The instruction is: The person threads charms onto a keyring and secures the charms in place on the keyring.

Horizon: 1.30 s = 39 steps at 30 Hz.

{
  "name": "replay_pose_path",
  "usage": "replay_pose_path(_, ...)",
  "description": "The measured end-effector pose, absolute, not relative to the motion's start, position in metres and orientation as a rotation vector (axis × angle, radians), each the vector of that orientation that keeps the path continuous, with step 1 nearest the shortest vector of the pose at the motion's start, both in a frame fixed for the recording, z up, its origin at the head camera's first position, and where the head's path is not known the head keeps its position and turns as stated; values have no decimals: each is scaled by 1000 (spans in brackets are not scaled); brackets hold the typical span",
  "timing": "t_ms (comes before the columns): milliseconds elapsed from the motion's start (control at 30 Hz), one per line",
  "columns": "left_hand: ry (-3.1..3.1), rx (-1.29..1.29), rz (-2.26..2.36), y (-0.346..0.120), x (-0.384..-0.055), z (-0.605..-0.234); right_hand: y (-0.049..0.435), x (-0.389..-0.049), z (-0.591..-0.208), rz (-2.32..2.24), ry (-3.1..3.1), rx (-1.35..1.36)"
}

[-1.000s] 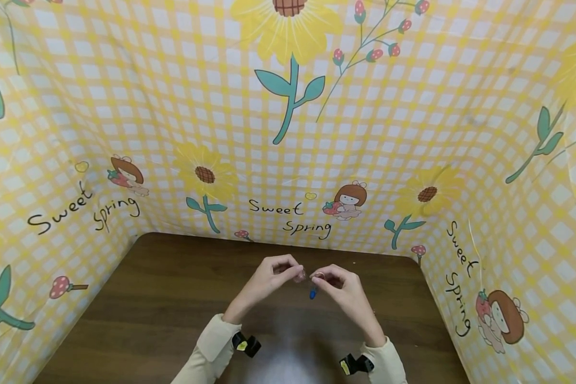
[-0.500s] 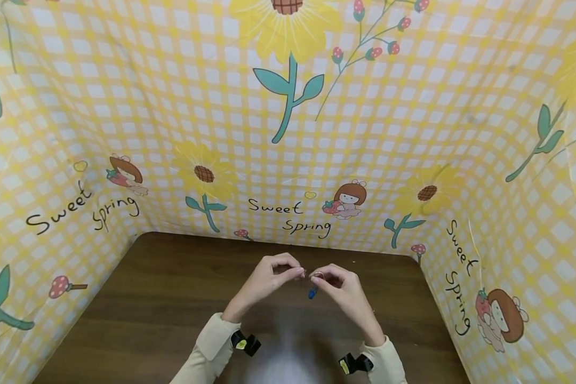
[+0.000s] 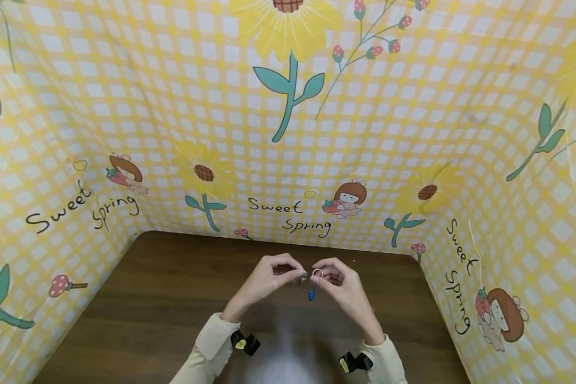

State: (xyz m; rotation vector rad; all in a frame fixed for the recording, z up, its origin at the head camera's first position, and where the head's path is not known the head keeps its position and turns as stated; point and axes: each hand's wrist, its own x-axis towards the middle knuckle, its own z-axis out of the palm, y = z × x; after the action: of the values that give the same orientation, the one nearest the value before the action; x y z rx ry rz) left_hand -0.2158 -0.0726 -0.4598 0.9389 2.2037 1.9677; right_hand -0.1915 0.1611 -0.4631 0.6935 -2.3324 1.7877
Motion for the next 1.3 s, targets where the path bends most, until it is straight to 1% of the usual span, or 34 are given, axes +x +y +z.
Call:
replay_pose_path(200,2210,919,1951,-73,-215,-459,161,-192,-461,1795,-2359,689)
replay_pose_path(633,2181,960,1898,-76,-215,-461,160,-193,-464,1766,-2352,759)
replay_pose_path(967,2076,857,1921,-77,-214,-459,159,-193,-465,1775,-2331,785)
replay_pose_path(1300,2052,842,1923,-76,-212,-457,159,-193,-464,1781,-2328,791)
